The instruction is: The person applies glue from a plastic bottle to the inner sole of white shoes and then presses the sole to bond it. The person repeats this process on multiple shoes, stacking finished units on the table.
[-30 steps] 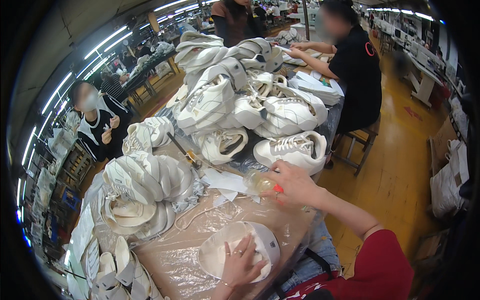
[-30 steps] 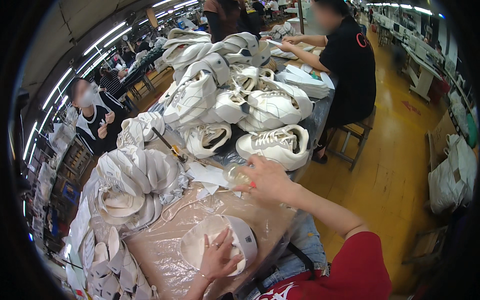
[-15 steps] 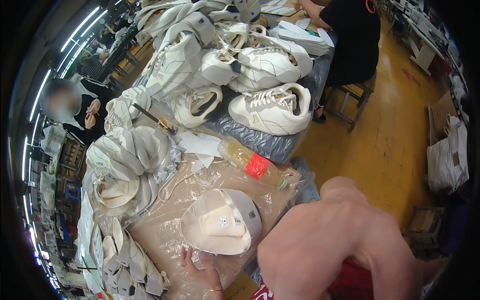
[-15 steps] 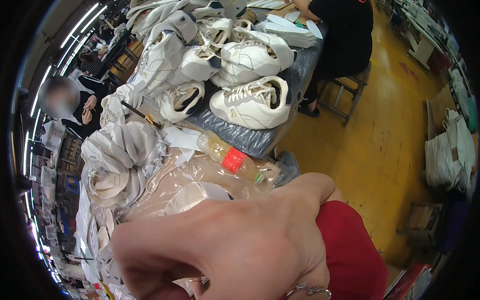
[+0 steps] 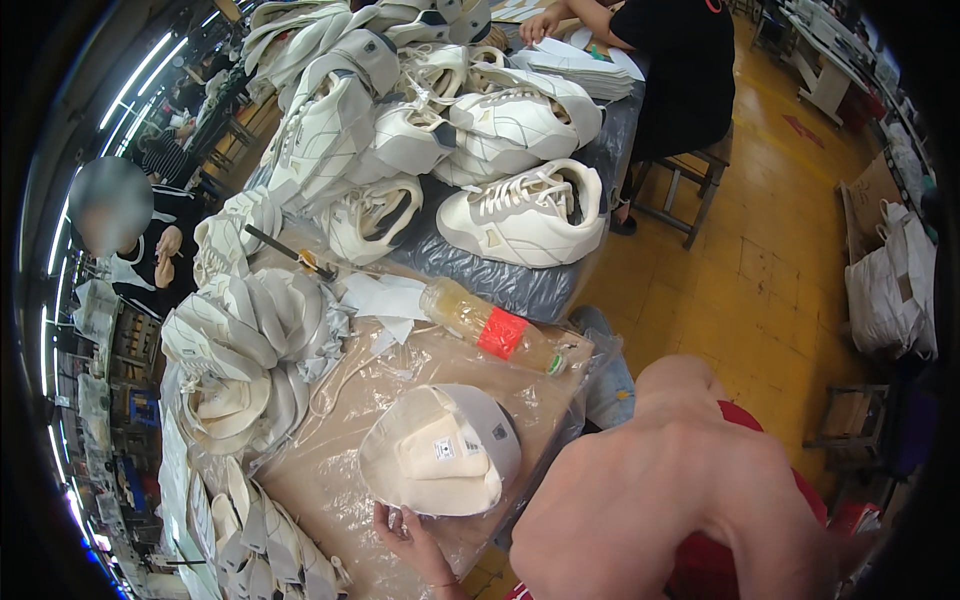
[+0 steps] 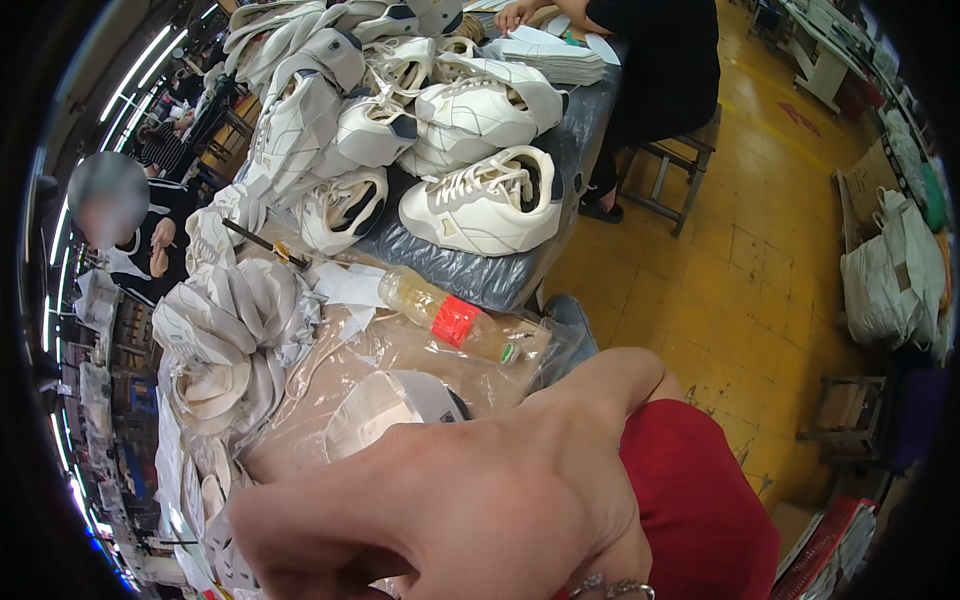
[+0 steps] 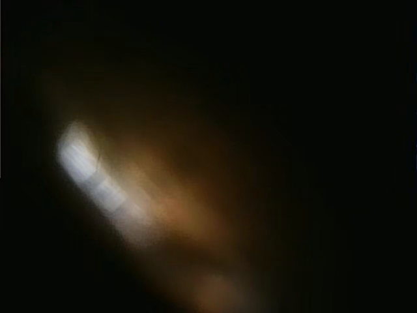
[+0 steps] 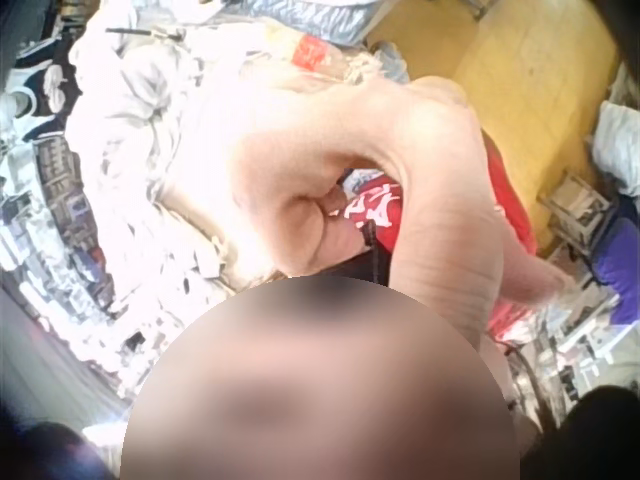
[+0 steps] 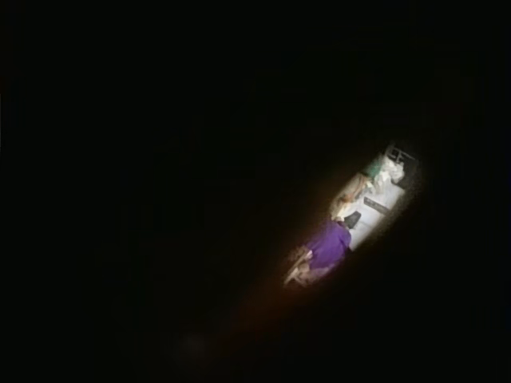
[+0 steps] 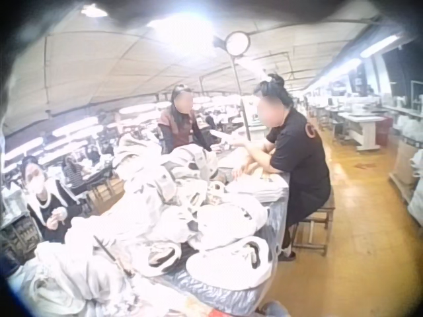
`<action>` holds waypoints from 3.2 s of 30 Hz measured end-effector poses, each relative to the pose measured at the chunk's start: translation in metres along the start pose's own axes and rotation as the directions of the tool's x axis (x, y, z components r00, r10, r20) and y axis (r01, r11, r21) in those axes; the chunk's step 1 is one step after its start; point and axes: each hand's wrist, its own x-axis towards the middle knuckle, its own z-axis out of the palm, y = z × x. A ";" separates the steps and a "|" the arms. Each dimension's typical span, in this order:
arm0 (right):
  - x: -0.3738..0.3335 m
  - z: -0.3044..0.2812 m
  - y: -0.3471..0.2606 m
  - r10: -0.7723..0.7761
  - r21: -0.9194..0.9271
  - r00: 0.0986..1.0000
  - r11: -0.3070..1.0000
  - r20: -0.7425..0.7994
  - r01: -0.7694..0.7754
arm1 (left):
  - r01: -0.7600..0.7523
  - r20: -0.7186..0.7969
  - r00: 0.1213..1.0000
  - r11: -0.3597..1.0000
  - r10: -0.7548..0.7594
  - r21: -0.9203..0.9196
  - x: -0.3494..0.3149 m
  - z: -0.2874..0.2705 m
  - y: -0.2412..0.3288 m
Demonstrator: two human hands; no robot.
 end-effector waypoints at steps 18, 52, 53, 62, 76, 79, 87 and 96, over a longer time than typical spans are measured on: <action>0.000 -0.011 0.029 0.076 0.011 0.995 0.997 -0.058 -0.076 | 0.425 0.327 0.894 0.808 -0.306 -0.407 0.001 0.010 -0.006; -0.166 -0.063 0.156 0.971 0.285 0.007 0.077 -0.239 -0.955 | 0.101 0.145 0.989 0.778 -0.013 -0.620 0.061 -0.040 -0.080; -0.168 -0.064 0.157 0.966 0.227 -0.009 0.052 -0.259 -0.973 | 0.096 0.165 0.986 0.793 0.006 -0.602 0.061 -0.036 -0.079; -0.164 -0.069 0.160 0.972 0.007 0.017 0.020 -0.235 -1.000 | 0.131 0.155 0.987 0.805 -0.049 -0.579 0.048 -0.019 -0.061; -0.155 -0.079 0.183 0.975 -0.225 -0.014 -0.065 -0.222 -0.972 | 0.104 0.205 0.974 0.617 0.095 -0.780 0.032 -0.023 -0.043; -0.142 -0.075 0.185 0.977 -0.163 0.006 -0.030 -0.213 -0.986 | 0.152 0.222 0.971 0.486 0.089 -0.861 0.036 -0.032 -0.043; -0.071 -0.055 0.183 0.911 -0.066 -0.056 -0.091 -0.409 -0.994 | 0.158 0.089 0.986 0.614 -0.143 -0.773 0.034 -0.047 -0.071; -0.049 -0.056 0.233 0.785 -0.073 0.177 0.167 -0.594 -0.983 | -0.191 -0.125 0.959 0.905 0.255 0.379 -0.012 -0.071 -0.089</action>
